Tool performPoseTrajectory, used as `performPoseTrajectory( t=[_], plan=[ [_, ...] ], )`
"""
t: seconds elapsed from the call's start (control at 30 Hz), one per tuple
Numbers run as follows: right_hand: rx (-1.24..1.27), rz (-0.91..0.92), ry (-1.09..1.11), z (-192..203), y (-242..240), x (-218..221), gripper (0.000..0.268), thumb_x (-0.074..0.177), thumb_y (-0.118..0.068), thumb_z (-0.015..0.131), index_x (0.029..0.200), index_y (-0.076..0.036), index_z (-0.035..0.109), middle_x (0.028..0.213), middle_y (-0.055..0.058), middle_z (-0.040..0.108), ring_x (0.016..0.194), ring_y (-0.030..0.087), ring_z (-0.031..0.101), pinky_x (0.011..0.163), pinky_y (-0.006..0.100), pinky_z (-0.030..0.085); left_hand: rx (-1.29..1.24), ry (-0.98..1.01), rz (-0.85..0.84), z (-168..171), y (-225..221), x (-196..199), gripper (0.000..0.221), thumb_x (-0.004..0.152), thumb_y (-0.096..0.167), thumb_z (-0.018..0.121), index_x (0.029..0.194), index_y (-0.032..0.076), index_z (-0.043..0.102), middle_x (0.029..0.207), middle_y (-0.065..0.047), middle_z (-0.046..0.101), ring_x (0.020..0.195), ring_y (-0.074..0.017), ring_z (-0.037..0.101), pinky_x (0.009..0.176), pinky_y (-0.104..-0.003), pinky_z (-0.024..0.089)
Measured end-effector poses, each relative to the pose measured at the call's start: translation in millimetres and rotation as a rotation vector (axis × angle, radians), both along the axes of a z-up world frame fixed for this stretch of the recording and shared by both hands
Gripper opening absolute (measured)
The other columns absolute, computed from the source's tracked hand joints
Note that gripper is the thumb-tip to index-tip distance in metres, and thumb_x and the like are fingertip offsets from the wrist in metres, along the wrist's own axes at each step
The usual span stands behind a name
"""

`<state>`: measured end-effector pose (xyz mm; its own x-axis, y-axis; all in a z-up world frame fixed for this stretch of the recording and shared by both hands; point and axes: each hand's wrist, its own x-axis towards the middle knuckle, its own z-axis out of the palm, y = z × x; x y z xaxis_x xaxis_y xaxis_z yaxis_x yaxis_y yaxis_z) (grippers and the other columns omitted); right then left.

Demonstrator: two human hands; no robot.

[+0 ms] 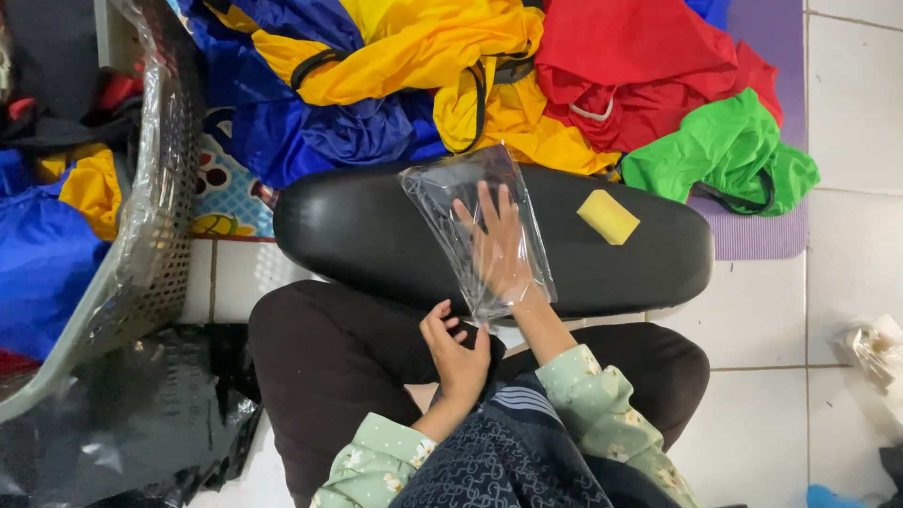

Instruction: Folding a black patterned fabric cover and placing it into a clear plastic bag.

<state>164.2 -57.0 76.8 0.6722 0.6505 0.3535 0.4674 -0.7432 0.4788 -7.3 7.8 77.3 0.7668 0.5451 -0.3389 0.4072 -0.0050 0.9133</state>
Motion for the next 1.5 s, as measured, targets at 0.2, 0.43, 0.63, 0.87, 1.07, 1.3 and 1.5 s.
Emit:
performPoseTrajectory(
  t=[0.2, 0.43, 0.63, 0.87, 1.07, 1.3, 1.5],
  plan=[
    [0.359, -0.217, 0.661, 7, -28, -84, 0.069, 0.102, -0.038, 0.053, 0.164, -0.019, 0.03, 0.168, 0.029, 0.01, 0.152, 0.055, 0.009, 0.118, 0.064, 0.02, 0.916, -0.517, -0.269, -1, 8, 18, 0.04, 0.092, 0.014, 0.059, 0.132, 0.015, 0.065, 0.134, -0.014, 0.051, 0.12, -0.0356, 0.053, 0.094, -0.046, 0.046],
    [0.592, -0.246, 0.822, 37, -67, -131, 0.076, 0.103, -0.033, 0.051, 0.167, -0.015, 0.013, 0.165, 0.033, 0.01, 0.148, 0.057, 0.015, 0.114, 0.064, 0.028, 1.123, -0.668, -0.23, -8, 17, 35, 0.013, 0.1, 0.023, 0.064, 0.106, 0.018, 0.075, 0.11, -0.005, 0.069, 0.091, -0.0248, 0.064, 0.075, -0.035, 0.052],
    [0.383, -0.333, 0.796, 54, -88, -161, 0.067, 0.098, -0.04, 0.056, 0.16, -0.024, 0.036, 0.133, 0.018, 0.057, 0.104, 0.033, 0.07, 0.069, 0.038, 0.061, 1.128, -0.689, -0.238, -2, 16, 31, 0.026, 0.093, 0.042, 0.074, 0.088, 0.017, 0.069, 0.106, -0.004, 0.067, 0.085, -0.0244, 0.064, 0.067, -0.033, 0.05],
    [0.395, -0.305, 0.47, 41, -96, -144, 0.043, 0.095, -0.034, 0.061, 0.138, -0.032, 0.062, 0.104, 0.008, 0.047, 0.085, 0.03, 0.059, 0.055, 0.035, 0.049, 1.191, -0.664, -0.173, -1, 8, 41, 0.017, 0.1, 0.018, 0.062, 0.083, 0.015, 0.064, 0.107, -0.003, 0.069, 0.081, -0.0221, 0.065, 0.063, -0.03, 0.052],
    [0.446, -0.334, 0.365, 53, -91, -124, 0.044, 0.103, -0.034, 0.052, 0.143, -0.015, 0.058, 0.141, 0.025, 0.05, 0.11, 0.039, 0.058, 0.067, 0.043, 0.047, 1.082, -0.707, -0.168, 15, 12, 32, 0.009, 0.088, 0.006, 0.064, 0.087, 0.014, 0.068, 0.111, -0.006, 0.067, 0.082, -0.0213, 0.065, 0.065, -0.027, 0.056],
    [0.652, -0.193, 0.434, 15, -120, -127, 0.019, 0.097, -0.024, 0.072, 0.107, -0.008, 0.077, 0.091, 0.007, 0.072, 0.084, 0.022, 0.07, 0.07, 0.027, 0.055, 0.803, -0.693, -0.178, 44, 18, 18, 0.011, 0.088, -0.002, 0.069, 0.093, 0.007, 0.074, 0.115, -0.01, 0.067, 0.079, -0.0188, 0.068, 0.059, -0.024, 0.06],
    [0.712, 0.085, 0.615, 47, -121, -133, 0.031, 0.086, -0.024, 0.082, 0.112, -0.008, 0.075, 0.099, 0.009, 0.074, 0.097, 0.025, 0.071, 0.083, 0.034, 0.057, 0.759, -0.631, -0.197, 44, 36, 17, 0.009, 0.085, 0.008, 0.08, 0.089, 0.007, 0.072, 0.119, -0.01, 0.066, 0.083, -0.0197, 0.07, 0.069, -0.027, 0.063]
  ],
)
